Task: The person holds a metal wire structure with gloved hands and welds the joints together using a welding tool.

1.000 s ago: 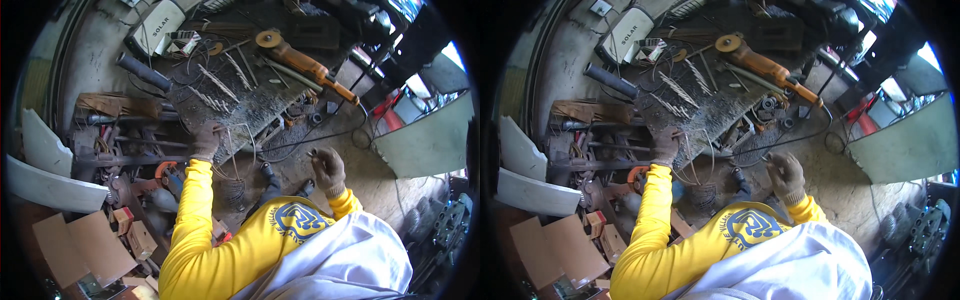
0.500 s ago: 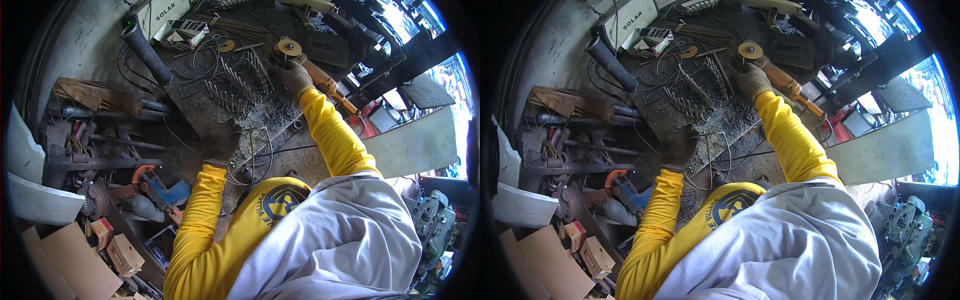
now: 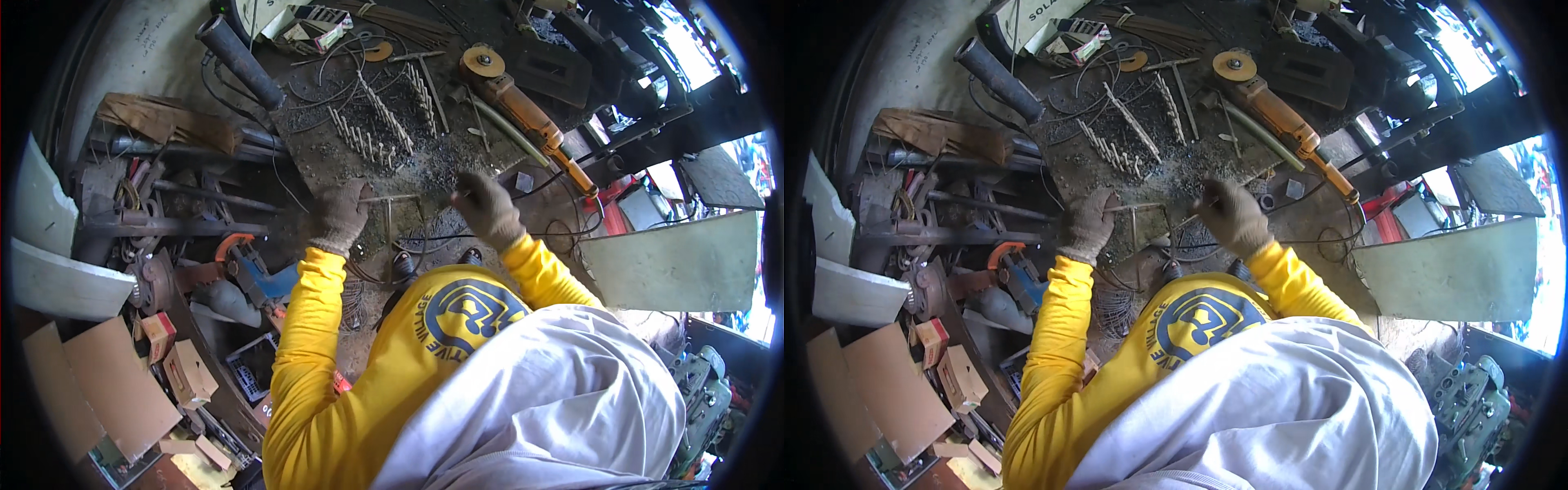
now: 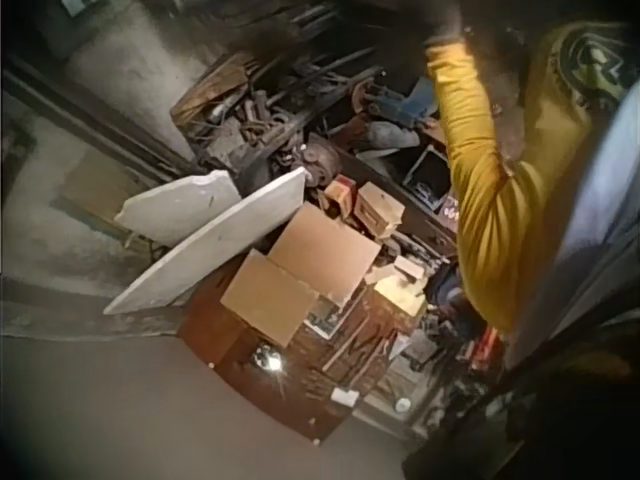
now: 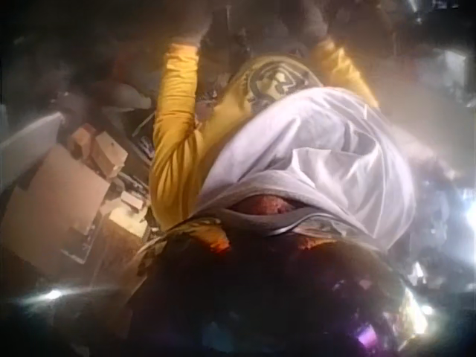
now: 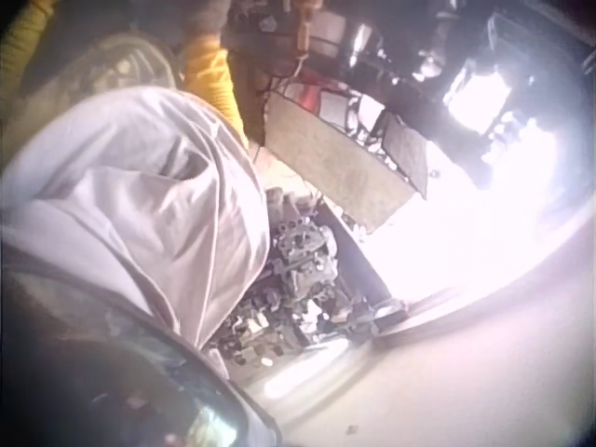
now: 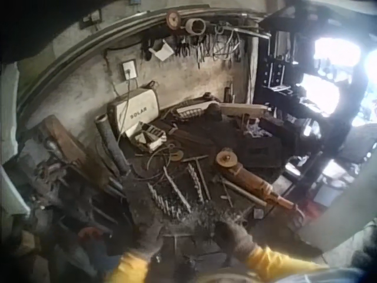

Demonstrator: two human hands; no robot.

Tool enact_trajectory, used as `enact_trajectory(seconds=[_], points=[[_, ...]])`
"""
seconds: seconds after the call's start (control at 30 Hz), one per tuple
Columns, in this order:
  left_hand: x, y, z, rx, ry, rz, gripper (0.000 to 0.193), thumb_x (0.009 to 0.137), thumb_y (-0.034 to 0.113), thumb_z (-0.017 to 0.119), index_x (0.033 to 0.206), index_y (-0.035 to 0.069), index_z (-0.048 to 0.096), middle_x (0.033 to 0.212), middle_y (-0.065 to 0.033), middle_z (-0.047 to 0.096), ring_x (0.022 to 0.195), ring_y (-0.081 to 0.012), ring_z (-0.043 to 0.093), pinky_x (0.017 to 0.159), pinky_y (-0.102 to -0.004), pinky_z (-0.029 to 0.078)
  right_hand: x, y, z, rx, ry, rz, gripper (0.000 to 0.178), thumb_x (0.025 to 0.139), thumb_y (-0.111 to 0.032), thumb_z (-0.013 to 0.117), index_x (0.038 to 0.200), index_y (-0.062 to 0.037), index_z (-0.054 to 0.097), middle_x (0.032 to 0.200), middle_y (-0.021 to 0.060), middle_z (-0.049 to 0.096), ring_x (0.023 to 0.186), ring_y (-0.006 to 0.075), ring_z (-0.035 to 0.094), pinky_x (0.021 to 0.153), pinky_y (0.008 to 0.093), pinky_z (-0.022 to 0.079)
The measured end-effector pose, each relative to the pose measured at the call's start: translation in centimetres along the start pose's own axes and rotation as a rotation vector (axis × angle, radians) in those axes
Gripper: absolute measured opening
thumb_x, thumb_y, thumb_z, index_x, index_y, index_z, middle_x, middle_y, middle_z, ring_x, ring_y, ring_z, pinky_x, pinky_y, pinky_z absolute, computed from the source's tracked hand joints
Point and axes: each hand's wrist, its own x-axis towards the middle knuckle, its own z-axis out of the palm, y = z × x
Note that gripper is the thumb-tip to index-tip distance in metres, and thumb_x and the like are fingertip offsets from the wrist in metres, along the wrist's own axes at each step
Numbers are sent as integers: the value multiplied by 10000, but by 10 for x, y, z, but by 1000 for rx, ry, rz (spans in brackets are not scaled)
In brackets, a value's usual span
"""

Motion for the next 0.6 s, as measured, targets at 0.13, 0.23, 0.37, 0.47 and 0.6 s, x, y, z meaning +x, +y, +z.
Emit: enact_trajectory(seconds=[0.13,0.23,0.37,0.47,0.6], points=[[13,28,-45,-38,-170,19,240,943,283,657,1083,96,709,932,-194,709,858,-385,703,726,-446,554,-34,-6,-5,37,-208,-30,492,881,-321,760,1242,-11,634,945,163,702,878,319,695,785,405,553],[12,52,-89,-155,-52,4,244,953,286,651,1082,86,708,873,-179,703,808,-355,703,716,-413,545,-29,-8,-16,58,-416,2,560,875,-374,769,1279,-19,614,1005,163,713,952,327,704,858,395,562],[25,81,-130,-135,8,-254,281,962,298,630,1113,71,699,963,-204,711,905,-436,684,751,-461,551,-32,-10,-22,199,-371,-65,787,821,-436,827,1418,-35,508,1205,199,657,1065,352,680,942,417,549],[46,97,-132,13,-73,-287,295,973,316,603,1055,42,673,1001,-233,692,980,-471,645,818,-487,526,-34,-26,-34,229,-162,-134,929,722,-367,909,1478,-74,456,1407,234,526,1167,376,623,1003,439,517],[51,107,-130,32,-234,-359,309,980,332,580,1031,40,668,994,-258,680,980,-476,639,816,-499,523,-28,-44,-59,-198,-51,-506,876,688,-379,894,1445,-153,515,1373,199,561,1236,364,577,1045,441,479]])
